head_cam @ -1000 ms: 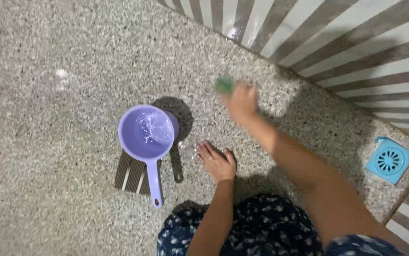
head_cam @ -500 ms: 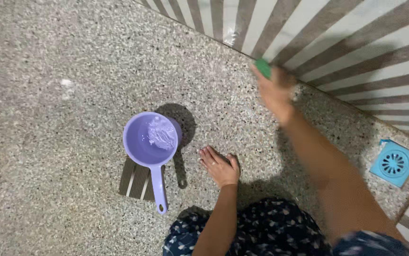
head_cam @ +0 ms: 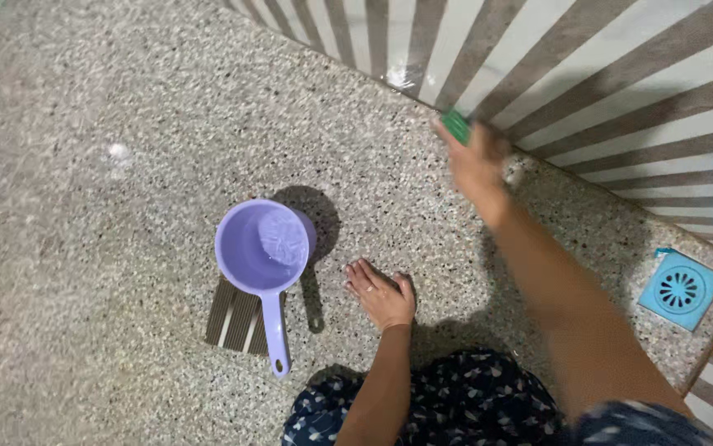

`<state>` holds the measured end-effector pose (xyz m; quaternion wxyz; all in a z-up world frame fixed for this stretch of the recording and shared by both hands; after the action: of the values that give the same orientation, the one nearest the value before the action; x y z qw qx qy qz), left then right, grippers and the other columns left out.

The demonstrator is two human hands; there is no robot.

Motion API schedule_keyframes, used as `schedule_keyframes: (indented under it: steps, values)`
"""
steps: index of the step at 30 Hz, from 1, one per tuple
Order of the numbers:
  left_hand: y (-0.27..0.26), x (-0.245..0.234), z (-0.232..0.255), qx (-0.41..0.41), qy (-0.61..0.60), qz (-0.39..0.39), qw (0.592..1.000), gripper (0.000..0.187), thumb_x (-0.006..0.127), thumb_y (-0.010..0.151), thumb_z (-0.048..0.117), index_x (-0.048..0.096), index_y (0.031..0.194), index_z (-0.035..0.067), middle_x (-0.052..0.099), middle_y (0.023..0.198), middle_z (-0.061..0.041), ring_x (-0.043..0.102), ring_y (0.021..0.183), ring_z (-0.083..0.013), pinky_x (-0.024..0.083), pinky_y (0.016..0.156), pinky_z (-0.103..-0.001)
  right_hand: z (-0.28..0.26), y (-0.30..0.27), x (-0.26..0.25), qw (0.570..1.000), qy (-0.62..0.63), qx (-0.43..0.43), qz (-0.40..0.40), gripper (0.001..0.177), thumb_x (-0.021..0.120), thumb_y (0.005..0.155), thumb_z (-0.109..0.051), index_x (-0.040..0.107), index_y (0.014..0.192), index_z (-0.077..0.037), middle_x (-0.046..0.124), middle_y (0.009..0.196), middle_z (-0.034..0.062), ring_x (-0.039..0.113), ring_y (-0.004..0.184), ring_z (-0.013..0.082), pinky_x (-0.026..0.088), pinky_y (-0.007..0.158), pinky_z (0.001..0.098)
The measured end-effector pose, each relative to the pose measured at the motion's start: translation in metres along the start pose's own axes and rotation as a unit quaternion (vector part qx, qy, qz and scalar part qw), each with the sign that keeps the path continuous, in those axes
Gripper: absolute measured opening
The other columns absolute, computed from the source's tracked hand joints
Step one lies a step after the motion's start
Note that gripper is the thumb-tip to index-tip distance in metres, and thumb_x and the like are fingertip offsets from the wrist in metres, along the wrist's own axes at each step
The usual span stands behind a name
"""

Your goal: The person scrubs the bathroom floor and walls using a green scrubbing pad and water from a purple scoop.

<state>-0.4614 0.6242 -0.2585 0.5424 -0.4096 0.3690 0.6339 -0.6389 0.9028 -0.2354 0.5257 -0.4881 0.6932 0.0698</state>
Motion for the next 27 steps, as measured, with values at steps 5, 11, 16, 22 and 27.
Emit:
schedule_keyframes:
  steps: [5,11,16,22,27]
  values:
    - [-0.004,0.003,-0.002,0.008,0.003,0.027,1.000,0.079,0.059,0.088,0.031,0.034,0.149,-0.014,0.038,0.152,-0.034,0.025,0.150,-0.0497,0.019,0.122,-0.064,0.037,-0.015,-0.028,0.996,-0.052,-0.063,0.042,0.045,0.053,0.102,-0.041,0.054,0.147,-0.034,0.056,0.121,0.0145,0.052,0.115,0.0327,0.040,0.097,0.0533]
    - [-0.005,-0.002,0.000,0.006,-0.017,0.030,0.999,0.079,0.060,0.088,0.030,0.035,0.149,-0.014,0.037,0.152,-0.034,0.024,0.150,-0.0489,0.018,0.123,-0.063,-0.016,0.003,0.010,0.946,-0.204,-0.239,0.083,0.054,0.052,0.103,-0.029,0.051,0.154,-0.046,0.056,0.123,0.0147,0.051,0.121,0.0339,0.037,0.103,0.0537]
    - [0.001,-0.004,0.007,-0.007,0.000,0.009,1.000,0.080,0.058,0.088,0.033,0.034,0.149,-0.014,0.036,0.153,-0.035,0.022,0.150,-0.0488,0.018,0.122,-0.061,0.109,-0.014,-0.035,0.884,-0.360,-0.239,0.180,0.059,0.052,0.099,-0.038,0.042,0.154,-0.057,0.054,0.133,0.0222,0.047,0.117,0.0363,0.034,0.087,0.0606]
    - [-0.002,-0.002,0.006,0.010,-0.001,0.019,1.000,0.080,0.054,0.091,0.033,0.031,0.151,-0.014,0.035,0.155,-0.034,0.022,0.151,-0.0481,0.018,0.124,-0.061,0.146,-0.030,-0.034,0.897,-0.239,-0.333,0.167,0.057,0.048,0.109,-0.045,0.039,0.165,-0.039,0.039,0.160,0.0323,0.036,0.138,0.0490,0.031,0.113,0.0690]
    - [-0.002,0.004,0.002,0.016,0.014,0.018,1.000,0.082,0.056,0.091,0.034,0.030,0.152,-0.014,0.033,0.155,-0.035,0.022,0.150,-0.0485,0.018,0.123,-0.062,0.177,-0.030,-0.022,0.979,-0.090,-0.134,0.120,0.068,0.048,0.103,-0.057,0.033,0.163,-0.030,0.011,0.176,0.0223,0.033,0.148,0.0533,0.043,0.103,0.0654]
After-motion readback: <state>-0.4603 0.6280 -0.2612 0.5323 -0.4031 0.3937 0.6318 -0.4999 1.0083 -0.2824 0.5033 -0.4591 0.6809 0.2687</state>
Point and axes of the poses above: each hand's wrist, its own y-axis towards the middle knuckle, its own x-axis out of the palm, z = x × y, the point moved 8 cm from there along y, towards the middle knuckle
